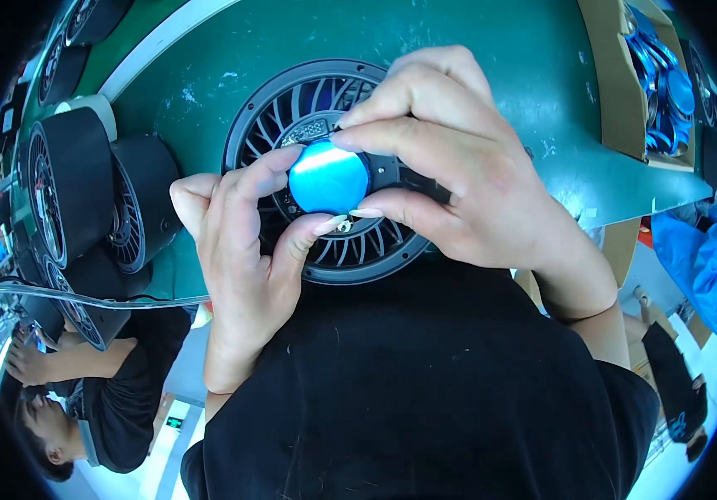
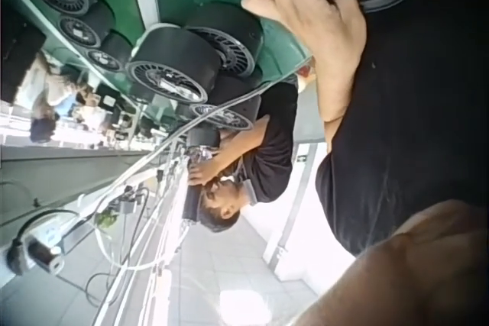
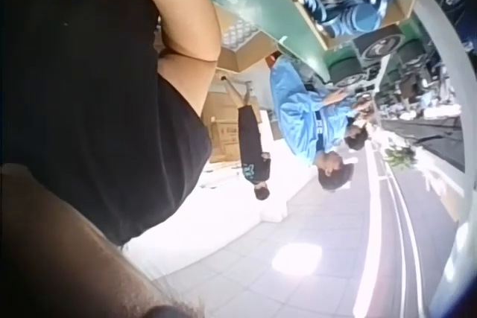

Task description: The person assembles blue circular components into black motor housings by hand, taking the components from a cardboard box and inserting them into the housings.

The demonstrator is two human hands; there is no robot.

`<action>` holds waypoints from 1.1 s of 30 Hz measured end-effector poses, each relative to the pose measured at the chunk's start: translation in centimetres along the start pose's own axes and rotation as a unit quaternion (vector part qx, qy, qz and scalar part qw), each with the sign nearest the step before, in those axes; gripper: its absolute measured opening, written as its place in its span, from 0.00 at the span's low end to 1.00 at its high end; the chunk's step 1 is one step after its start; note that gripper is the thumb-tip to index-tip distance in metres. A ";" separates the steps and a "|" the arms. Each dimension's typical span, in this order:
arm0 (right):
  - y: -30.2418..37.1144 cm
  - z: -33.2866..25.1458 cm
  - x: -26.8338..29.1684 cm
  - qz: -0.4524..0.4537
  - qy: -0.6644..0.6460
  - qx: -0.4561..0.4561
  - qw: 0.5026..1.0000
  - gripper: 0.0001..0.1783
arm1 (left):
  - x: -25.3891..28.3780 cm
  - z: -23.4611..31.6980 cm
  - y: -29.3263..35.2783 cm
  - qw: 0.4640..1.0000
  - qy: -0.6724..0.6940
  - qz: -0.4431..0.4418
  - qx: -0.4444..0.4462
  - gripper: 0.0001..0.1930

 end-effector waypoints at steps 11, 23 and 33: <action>0.9 -0.8 -0.7 0.027 0.028 0.006 0.999 0.25 | 0.6 -0.2 -0.4 1.000 0.023 -0.001 0.018 0.27; -0.7 0.2 -0.7 -0.041 0.020 0.069 0.997 0.20 | 0.6 -0.2 -0.6 0.999 0.010 0.014 0.034 0.27; -0.1 0.0 -0.1 -0.022 -0.009 0.036 0.999 0.22 | 0.8 -1.1 0.1 0.992 0.042 0.041 0.116 0.26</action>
Point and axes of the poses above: each hand's wrist, its own y-axis away from the middle knuckle, its own x-axis out of the back of the hand, z = x × y, the point moved 8 cm from there along -y, towards the middle knuckle, and after that the axes turned 3 degrees about -y, right-handed, at the moved point
